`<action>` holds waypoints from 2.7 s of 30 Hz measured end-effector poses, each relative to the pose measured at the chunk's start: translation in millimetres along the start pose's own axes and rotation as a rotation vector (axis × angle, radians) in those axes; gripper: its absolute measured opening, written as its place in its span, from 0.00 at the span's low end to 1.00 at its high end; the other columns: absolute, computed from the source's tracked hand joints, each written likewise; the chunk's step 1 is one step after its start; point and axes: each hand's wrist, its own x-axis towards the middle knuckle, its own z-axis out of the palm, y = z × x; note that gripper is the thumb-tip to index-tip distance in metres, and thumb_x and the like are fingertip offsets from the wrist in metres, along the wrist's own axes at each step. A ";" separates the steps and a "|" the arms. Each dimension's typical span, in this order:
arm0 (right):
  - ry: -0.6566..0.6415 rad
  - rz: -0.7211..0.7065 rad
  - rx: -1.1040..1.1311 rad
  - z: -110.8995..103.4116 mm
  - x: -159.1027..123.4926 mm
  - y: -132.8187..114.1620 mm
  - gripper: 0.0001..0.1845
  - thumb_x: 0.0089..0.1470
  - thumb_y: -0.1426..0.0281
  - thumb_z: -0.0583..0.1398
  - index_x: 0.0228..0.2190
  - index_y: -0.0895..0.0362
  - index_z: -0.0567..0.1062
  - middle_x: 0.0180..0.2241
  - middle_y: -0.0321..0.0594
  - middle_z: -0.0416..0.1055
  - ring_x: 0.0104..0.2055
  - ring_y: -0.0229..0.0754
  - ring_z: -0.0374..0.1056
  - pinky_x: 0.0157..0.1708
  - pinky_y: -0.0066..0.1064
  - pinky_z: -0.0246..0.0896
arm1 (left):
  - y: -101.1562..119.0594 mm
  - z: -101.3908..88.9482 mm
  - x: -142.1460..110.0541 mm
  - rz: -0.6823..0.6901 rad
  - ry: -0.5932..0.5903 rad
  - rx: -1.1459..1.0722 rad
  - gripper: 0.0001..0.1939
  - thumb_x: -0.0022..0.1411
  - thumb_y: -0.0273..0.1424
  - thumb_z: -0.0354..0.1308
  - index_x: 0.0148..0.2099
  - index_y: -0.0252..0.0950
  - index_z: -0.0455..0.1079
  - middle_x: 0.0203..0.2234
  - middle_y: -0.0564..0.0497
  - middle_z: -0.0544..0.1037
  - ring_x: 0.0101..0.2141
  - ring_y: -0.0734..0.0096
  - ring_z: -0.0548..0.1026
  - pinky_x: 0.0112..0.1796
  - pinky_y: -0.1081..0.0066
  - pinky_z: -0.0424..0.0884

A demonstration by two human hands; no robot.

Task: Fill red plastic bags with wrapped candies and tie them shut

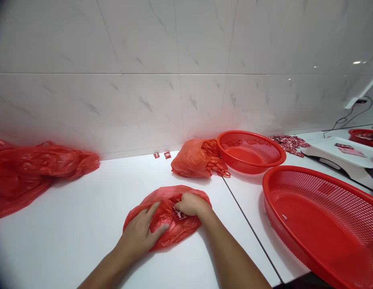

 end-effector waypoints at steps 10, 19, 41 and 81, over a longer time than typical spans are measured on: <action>0.006 -0.021 0.099 9.3 -9.5 -6.2 0.08 0.50 0.71 0.62 0.21 0.55 0.73 0.22 0.38 0.73 0.24 0.42 0.67 0.26 0.33 0.56 | 0.9 -8.9 -5.8 0.277 0.254 0.023 0.32 0.62 0.47 0.66 0.65 0.43 0.72 0.55 0.42 0.81 0.52 0.47 0.81 0.49 0.52 0.80; 0.019 -0.172 0.094 13.8 -1.3 -5.4 0.09 0.47 0.75 0.61 0.18 0.55 0.73 0.24 0.35 0.73 0.29 0.40 0.67 0.30 0.32 0.55 | 25.3 16.0 -23.7 0.485 0.079 -0.061 0.37 0.57 0.34 0.71 0.68 0.51 0.68 0.60 0.48 0.77 0.55 0.50 0.78 0.54 0.51 0.77; -0.171 -0.303 1.007 -3.5 -12.6 10.0 0.24 0.56 0.51 0.65 0.46 0.52 0.69 0.40 0.40 0.79 0.29 0.38 0.69 0.22 0.25 0.52 | 17.8 -8.0 -10.4 -0.005 0.007 -0.253 0.32 0.61 0.49 0.64 0.66 0.48 0.67 0.56 0.48 0.80 0.53 0.50 0.78 0.51 0.54 0.74; 0.388 -0.284 0.035 -4.2 -8.9 2.3 0.13 0.64 0.72 0.54 0.39 0.53 0.79 0.39 0.38 0.81 0.41 0.42 0.73 0.40 0.30 0.58 | 0.7 9.2 -4.7 0.251 0.432 -0.093 0.11 0.70 0.35 0.57 0.48 0.45 0.80 0.45 0.49 0.84 0.45 0.56 0.83 0.43 0.58 0.82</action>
